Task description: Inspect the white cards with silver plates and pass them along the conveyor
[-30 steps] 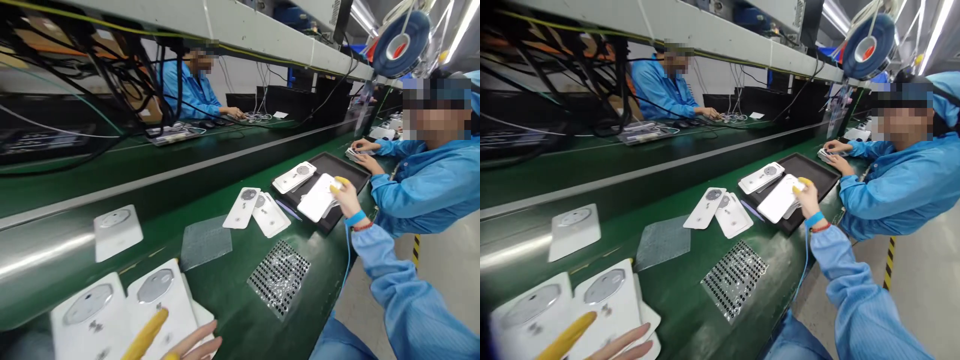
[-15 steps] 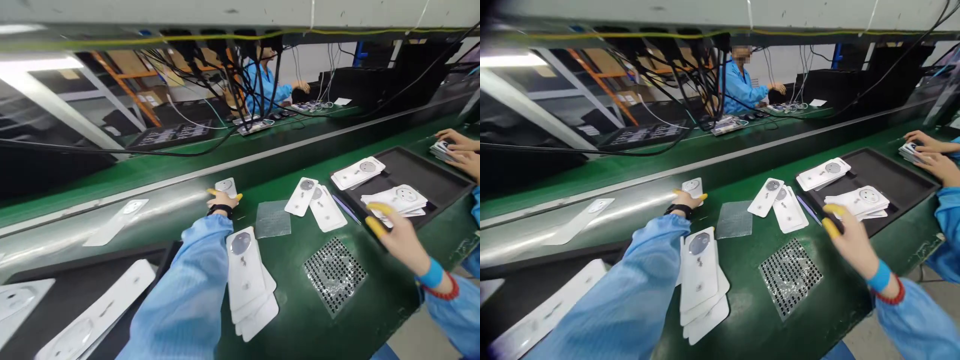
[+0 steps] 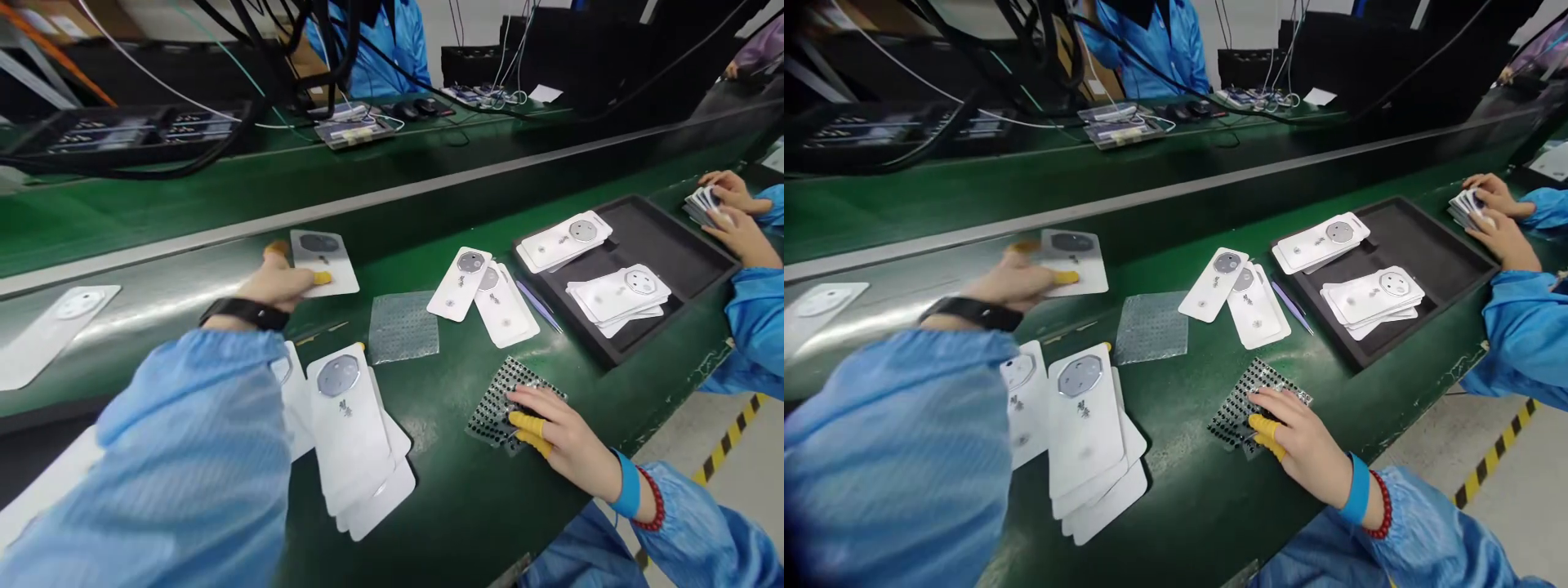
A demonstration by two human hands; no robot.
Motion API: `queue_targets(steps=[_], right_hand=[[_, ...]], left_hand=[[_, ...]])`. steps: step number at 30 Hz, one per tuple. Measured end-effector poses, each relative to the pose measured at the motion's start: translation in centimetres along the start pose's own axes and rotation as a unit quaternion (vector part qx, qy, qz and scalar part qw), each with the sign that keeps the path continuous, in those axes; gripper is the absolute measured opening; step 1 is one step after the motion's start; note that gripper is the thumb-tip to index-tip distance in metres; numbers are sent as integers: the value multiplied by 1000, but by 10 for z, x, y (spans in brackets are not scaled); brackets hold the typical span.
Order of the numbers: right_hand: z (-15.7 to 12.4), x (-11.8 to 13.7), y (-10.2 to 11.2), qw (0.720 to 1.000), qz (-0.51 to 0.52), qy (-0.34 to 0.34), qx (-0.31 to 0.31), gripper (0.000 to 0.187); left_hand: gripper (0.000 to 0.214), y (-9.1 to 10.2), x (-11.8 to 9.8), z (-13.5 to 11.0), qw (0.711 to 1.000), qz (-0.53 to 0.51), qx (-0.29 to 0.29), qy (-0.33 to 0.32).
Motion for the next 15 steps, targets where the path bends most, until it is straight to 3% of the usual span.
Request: queue_targets(steps=[2,3,4,7,9,11,13,15], right_hand=[[2,5,17,998,36,26,-36,31],[2,9,28,996,49,38,-57,34],[2,13,40,994,57,49,-79,38],[3,30,68,988,45,93,-118,43],[6,42,76,985,29,137,-100,39],[10,51,77,981,18,187,-54,34],[14,54,70,976,13,217,17,31],[18,49,61,976,27,201,81,33]], left_hand=[[54,-12,-11,-49,999,-46,9,2],[45,-23,-13,-79,992,-118,24,22],[31,-34,-12,-109,989,-135,37,48],[30,-78,-9,-193,970,-184,107,117],[40,-113,-11,-235,917,-317,170,174],[42,-135,-15,-258,881,-379,210,189],[35,-145,-15,-266,882,-381,210,184],[31,-147,-9,-267,894,-372,176,177]])
Point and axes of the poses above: each hand's wrist, its own z-axis towards the middle knuckle, its own y-axis out of the back of the hand, x = y × z, the point moved 7 cm from there along z, towards the middle knuckle, and after that the axes turned 10 degrees about -y, right-handed, at the moved point
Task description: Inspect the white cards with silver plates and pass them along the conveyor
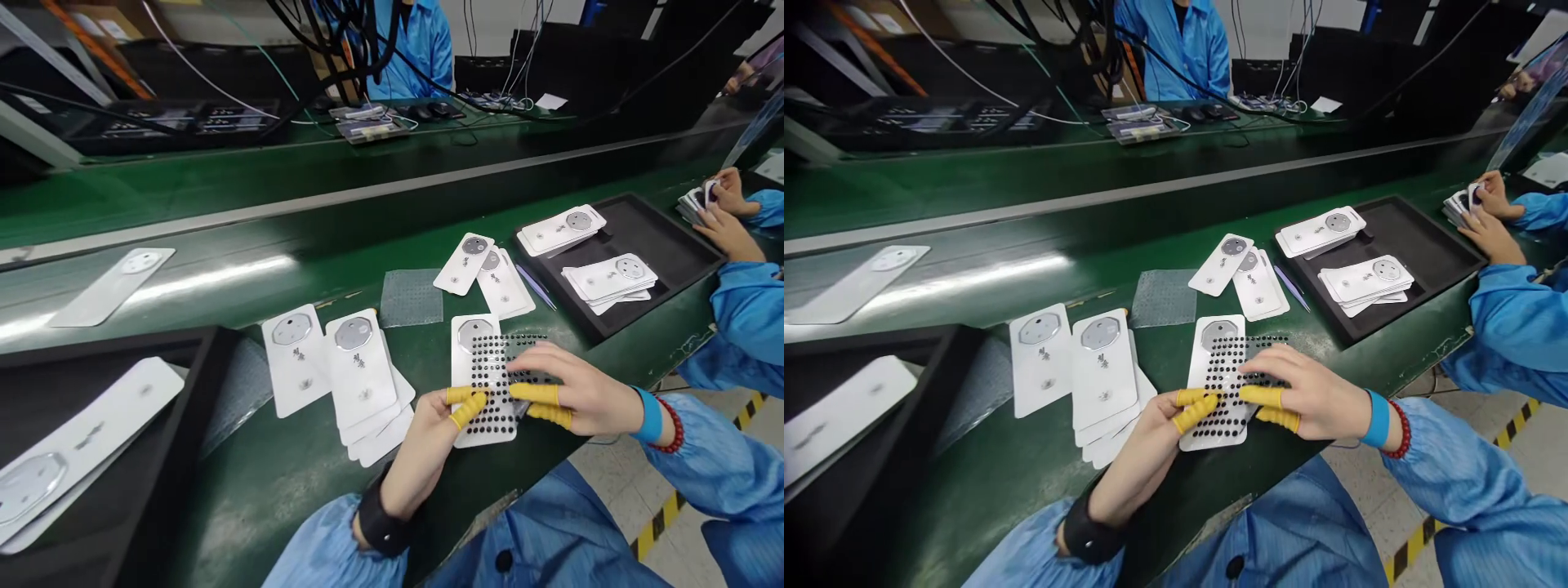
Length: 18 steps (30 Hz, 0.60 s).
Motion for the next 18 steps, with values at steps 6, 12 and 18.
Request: queue_targets(steps=[6,12,18], right_hand=[[7,-24,-18,978,80,-166,-94,13],[23,-14,-43,980,51,-165,-95,11],[29,-5,-56,987,39,-93,-125,16]], left_hand=[[29,22,13,4,993,10,-94,-68],[24,34,13,3,986,19,-127,-108],[16,27,11,-3,987,-45,-123,-92]])
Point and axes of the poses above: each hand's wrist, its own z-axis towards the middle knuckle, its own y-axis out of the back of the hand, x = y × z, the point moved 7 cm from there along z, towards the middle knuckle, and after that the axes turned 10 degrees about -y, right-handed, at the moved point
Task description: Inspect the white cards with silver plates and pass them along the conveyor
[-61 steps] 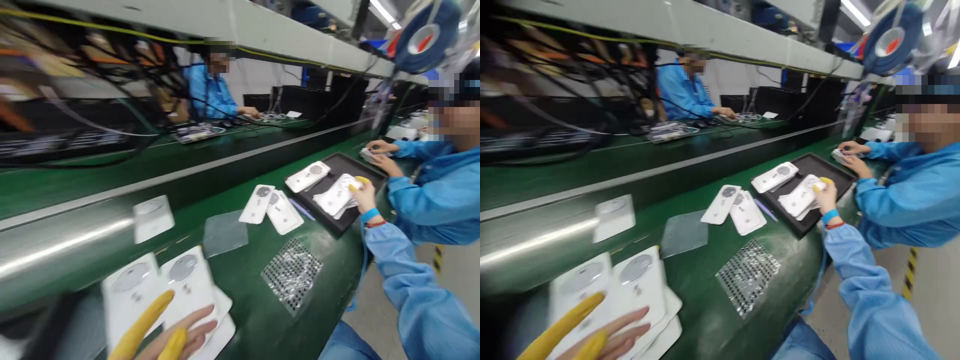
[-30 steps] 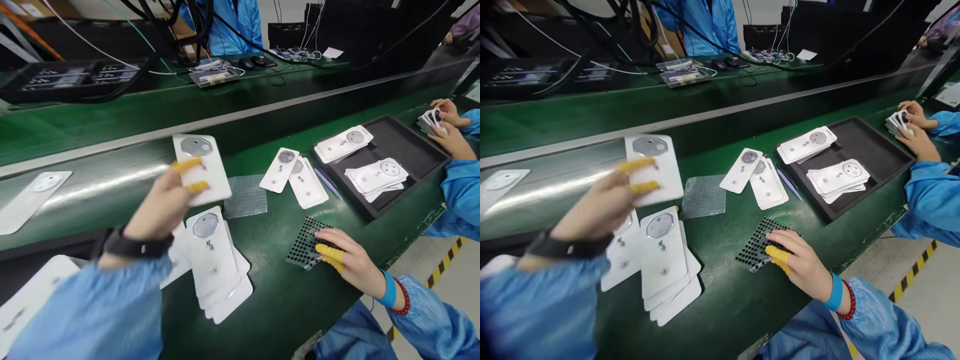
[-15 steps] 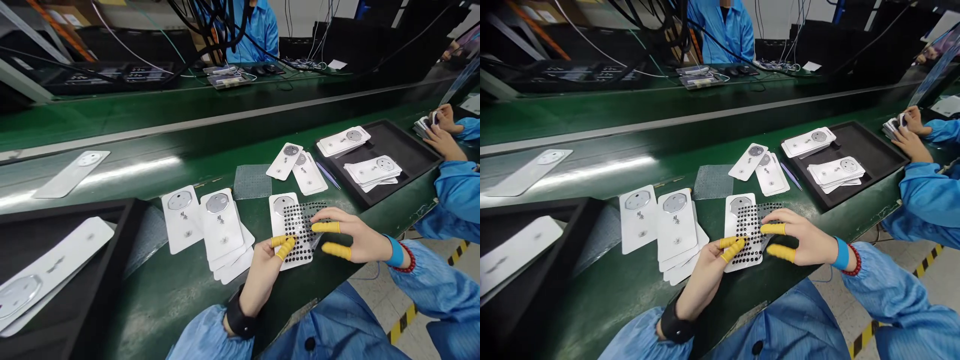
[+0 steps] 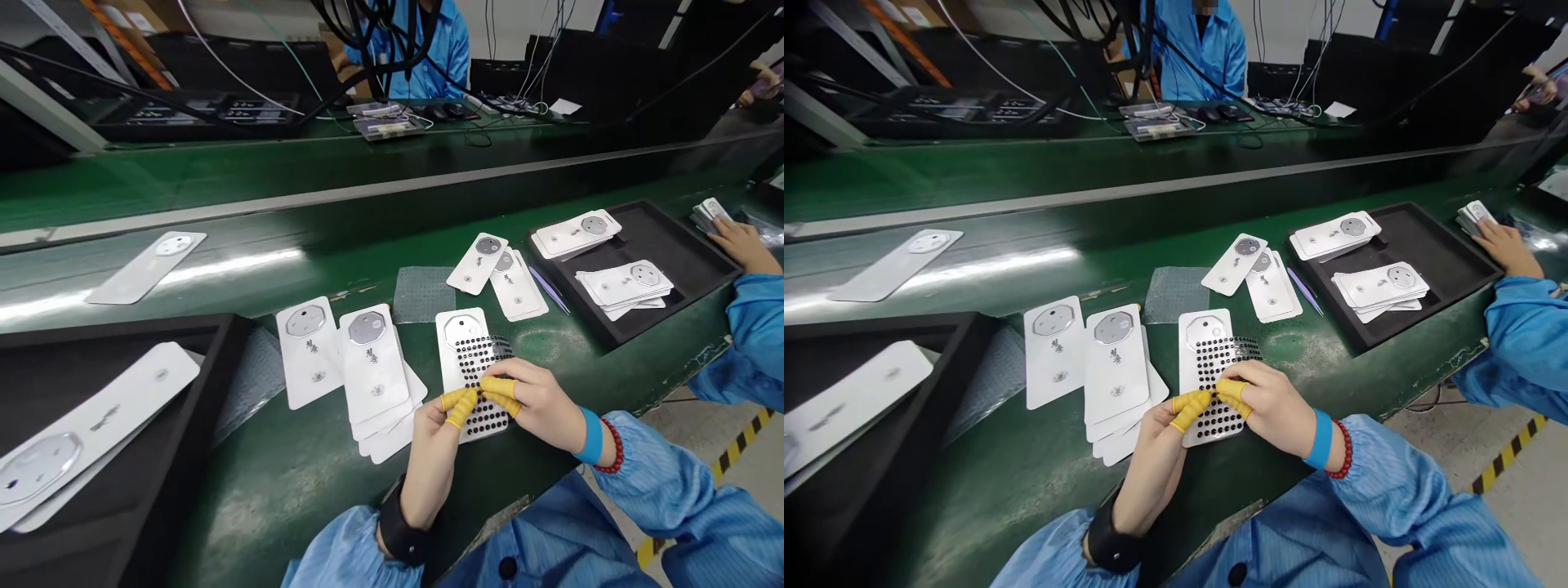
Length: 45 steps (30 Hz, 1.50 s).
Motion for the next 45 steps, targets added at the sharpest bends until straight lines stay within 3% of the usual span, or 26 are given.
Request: queue_targets(steps=[7,13,16,19,24,26,28,30,34,38,45], right_hand=[[-12,13,-4,980,-130,145,-29,22],[-13,7,-12,970,-152,190,-5,25],[-7,0,-18,977,-129,168,24,18],[-4,-13,-18,990,-59,99,77,13],[-17,-41,3,994,-19,7,105,11],[-19,-52,15,993,14,-41,109,10],[-16,-59,26,988,74,-100,94,9],[-7,-57,36,981,131,-140,43,7],[11,-30,45,969,179,-149,-79,6],[19,1,34,981,127,-89,-113,14],[12,6,32,977,105,-89,-160,21]], left_hand=[[12,6,12,-2,997,-50,-55,37],[15,15,23,-3,994,-52,-91,40],[14,11,24,-2,996,-37,-74,40],[16,8,20,3,999,-10,-36,37],[32,34,-8,17,995,69,-58,-39],[52,41,-22,17,991,90,-63,-72],[90,37,-29,12,992,96,-30,-81],[104,25,-29,5,992,104,34,-70],[65,1,-23,-13,982,125,122,-65],[45,-2,-28,-25,970,160,114,-143],[49,-2,-28,-39,912,295,124,-258]])
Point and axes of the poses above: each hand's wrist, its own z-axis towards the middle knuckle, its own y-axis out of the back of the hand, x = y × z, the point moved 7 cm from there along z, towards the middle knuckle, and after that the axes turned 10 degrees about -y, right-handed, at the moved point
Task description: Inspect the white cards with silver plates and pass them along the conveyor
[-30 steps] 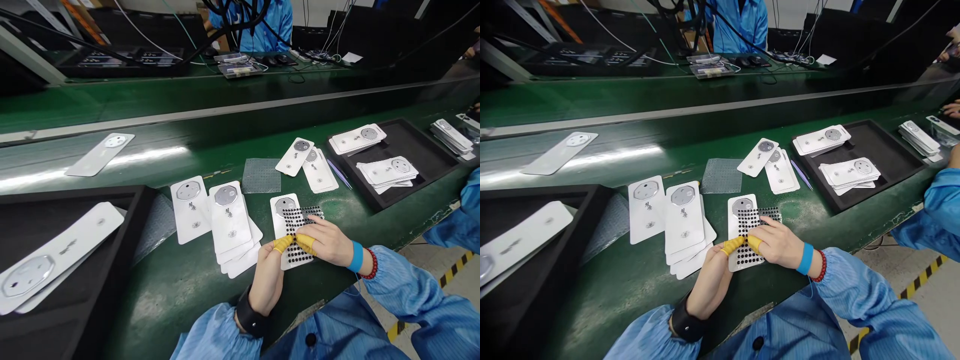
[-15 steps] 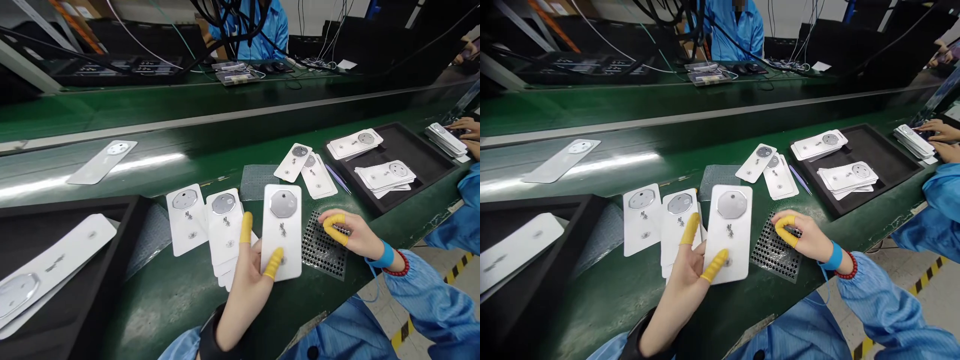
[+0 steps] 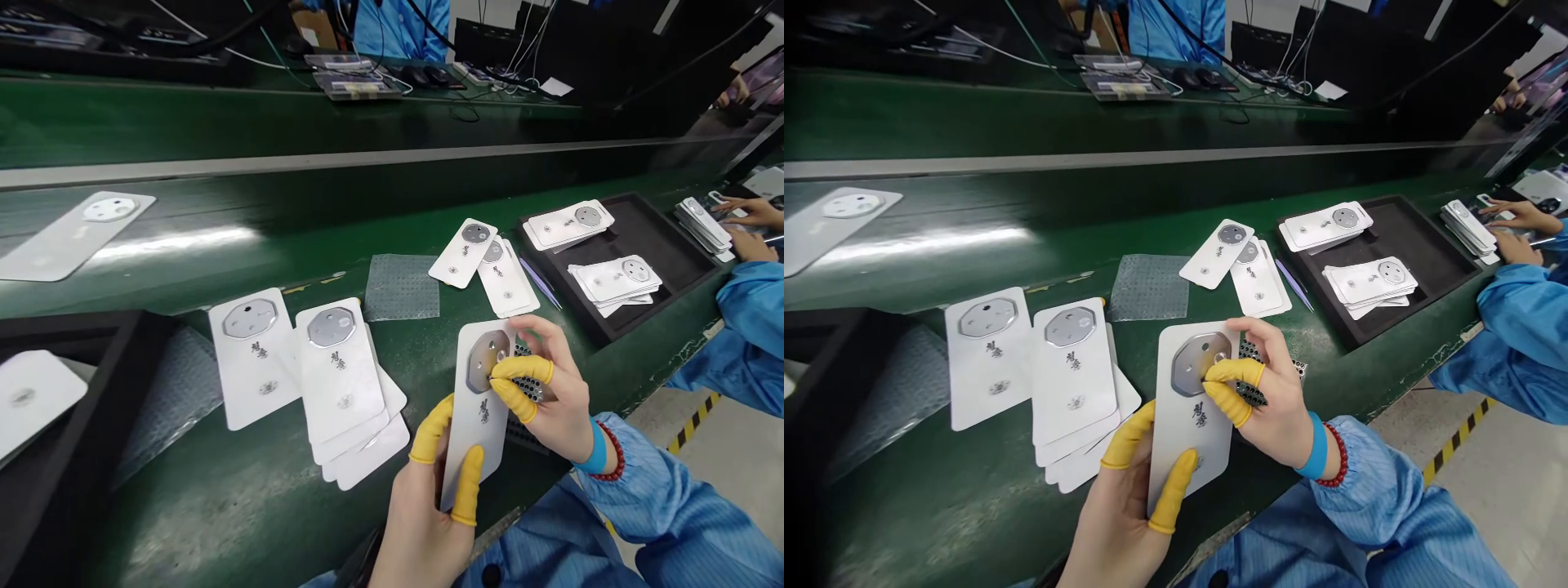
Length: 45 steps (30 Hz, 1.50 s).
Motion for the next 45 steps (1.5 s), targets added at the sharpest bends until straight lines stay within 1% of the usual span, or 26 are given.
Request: queue_targets(steps=[3,5,8,9,10,12,13,14,15,18,21,23,25,27,30,32,33,35,36,37,38,39,40,41,43,45], right_hand=[[-2,-5,-1,1000,9,-25,3,19],[-2,-9,-1,998,45,-53,5,19],[1,-18,1,981,160,-113,5,35],[2,-20,0,969,206,-137,23,41],[4,-21,-3,954,248,-161,55,46],[5,-21,-12,917,312,-207,136,49],[4,-21,-14,902,331,-224,164,52],[4,-20,-15,892,342,-236,179,55],[4,-20,-15,888,345,-244,182,56],[2,-25,-14,893,331,-260,160,52],[-2,-33,-21,890,315,-289,158,51],[-5,-37,-29,878,309,-315,184,54],[-9,-38,-37,870,299,-331,210,55],[-10,-35,-42,876,282,-324,221,53],[-9,-29,-47,898,246,-292,219,45],[-9,-28,-48,910,224,-275,214,42],[-9,-29,-47,916,214,-264,214,45],[-11,-32,-39,935,175,-227,211,57],[-13,-35,-31,950,128,-205,200,64],[-17,-40,-22,964,61,-183,185,71],[-23,-46,-12,972,-21,-161,169,73],[-29,-52,-2,972,-104,-142,156,69],[-37,-58,6,965,-172,-124,153,61],[-44,-63,11,958,-215,-107,158,50],[-54,-66,19,955,-232,-75,170,32],[-54,-60,25,965,-204,-46,160,28]], left_hand=[[51,-1,-3,-2,999,36,-6,-23],[50,-1,-5,-2,998,55,-11,-35],[48,0,-5,-4,994,89,-14,-63],[46,0,-4,-6,992,100,-17,-72],[45,1,-3,-8,991,109,-18,-78],[43,1,1,-11,990,114,-20,-75],[42,1,3,-13,991,110,-23,-67],[43,1,3,-13,993,100,-25,-56],[43,1,3,-13,995,83,-26,-43],[44,-4,0,-6,1000,-8,4,3],[44,-6,-3,5,992,-106,36,59],[41,-1,2,12,987,-130,17,97],[36,5,8,15,985,-122,-19,120],[34,9,13,14,985,-104,-42,128],[36,8,20,7,985,-80,-46,147],[38,9,21,5,987,-51,-52,146],[44,12,21,5,987,-39,-57,142],[65,19,20,10,988,-27,-73,133],[74,25,20,14,988,-20,-83,127],[76,31,19,18,989,-6,-92,118],[69,38,19,23,989,16,-99,109],[56,44,20,27,989,46,-101,101],[43,48,23,31,988,75,-90,102],[32,50,27,34,987,96,-71,111],[25,43,36,37,985,94,-10,141],[24,28,38,37,985,64,46,152]])
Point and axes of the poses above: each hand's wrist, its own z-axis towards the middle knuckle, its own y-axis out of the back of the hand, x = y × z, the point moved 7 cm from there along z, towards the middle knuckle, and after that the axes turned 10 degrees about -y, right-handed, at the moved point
